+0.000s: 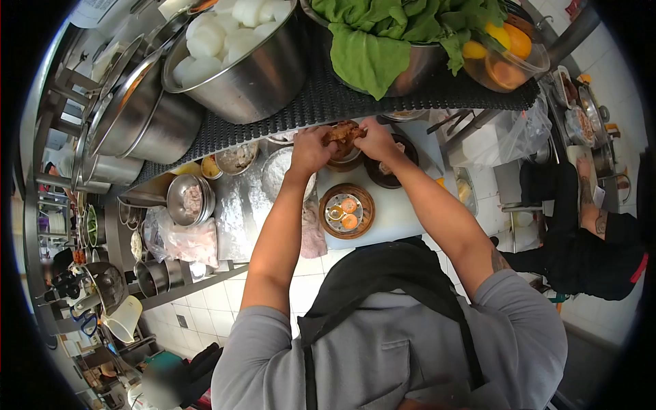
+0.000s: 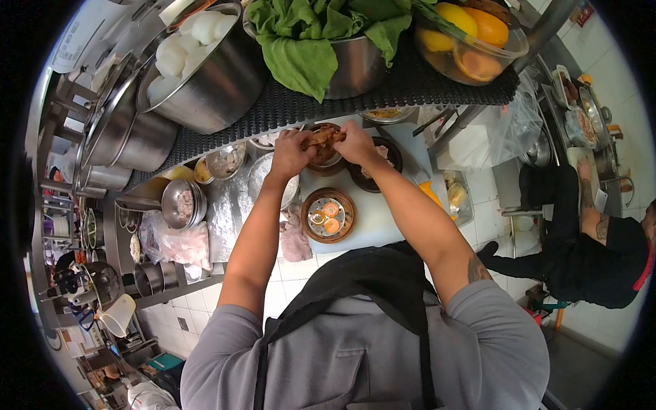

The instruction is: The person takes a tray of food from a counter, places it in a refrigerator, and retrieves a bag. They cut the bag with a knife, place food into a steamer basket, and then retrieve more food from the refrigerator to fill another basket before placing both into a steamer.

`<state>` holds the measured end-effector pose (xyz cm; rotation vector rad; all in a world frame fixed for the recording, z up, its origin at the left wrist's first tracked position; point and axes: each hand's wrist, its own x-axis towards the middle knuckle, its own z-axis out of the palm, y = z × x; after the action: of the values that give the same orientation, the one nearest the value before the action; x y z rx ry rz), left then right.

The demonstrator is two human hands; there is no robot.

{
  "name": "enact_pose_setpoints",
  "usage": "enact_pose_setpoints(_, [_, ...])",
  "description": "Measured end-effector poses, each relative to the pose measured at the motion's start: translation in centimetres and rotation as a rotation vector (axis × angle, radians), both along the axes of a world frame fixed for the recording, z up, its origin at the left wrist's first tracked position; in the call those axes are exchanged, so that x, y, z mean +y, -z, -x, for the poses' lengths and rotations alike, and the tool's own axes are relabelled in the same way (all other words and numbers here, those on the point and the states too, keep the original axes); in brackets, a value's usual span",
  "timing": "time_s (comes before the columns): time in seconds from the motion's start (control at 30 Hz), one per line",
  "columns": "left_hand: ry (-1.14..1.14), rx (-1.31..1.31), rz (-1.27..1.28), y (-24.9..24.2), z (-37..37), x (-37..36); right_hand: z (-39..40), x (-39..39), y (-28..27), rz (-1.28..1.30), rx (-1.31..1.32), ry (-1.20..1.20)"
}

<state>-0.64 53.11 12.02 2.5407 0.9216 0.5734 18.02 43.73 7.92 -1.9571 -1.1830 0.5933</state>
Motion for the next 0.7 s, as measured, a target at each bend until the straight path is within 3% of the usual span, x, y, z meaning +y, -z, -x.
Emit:
enact_pose_setpoints(0.1, [0.043,-0.030,0.000,-0.3,0.6,0.1,-0.4,0.4,-0.9,0.097,-0.009,-0.011])
enact_pose_setpoints(0.2, [-0.032,-0.218,0.273,0.8,1.5,0.8,-0.2,0.7,-1.8,0.060,-0.104,0.026])
enact_pose_setpoints(0.3, [-0.105,-0.598,0.895,1.6,1.7,1.4,-0.9,1.4,-2.9,0.141,0.109,0.027])
enact_pose_setpoints(0.4, [-0.143,-0.618,0.848,1.5,2.2,2.3,-1.9,2.8,-1.7,0.155,0.173,0.019])
enact_pose_setpoints(0.53, [-0.067,-0.576,0.844,2.1,1.6,2.2,-3.3,5.0,1.7,0.080,-0.071,-0.094])
enact_pose_setpoints(0.6, [0.068,-0.403,0.373,2.4,0.9,1.3,-3.9,5.5,2.7,-0.019,-0.202,-0.114])
enact_pose_setpoints(0.63, [0.132,-0.313,0.138,2.4,0.8,1.0,-4.0,5.6,2.7,0.051,-0.189,-0.130])
enact_pose_setpoints(0.7, [0.128,-0.169,-0.013,1.9,1.1,0.4,-4.4,5.5,2.3,0.194,-0.162,-0.156])
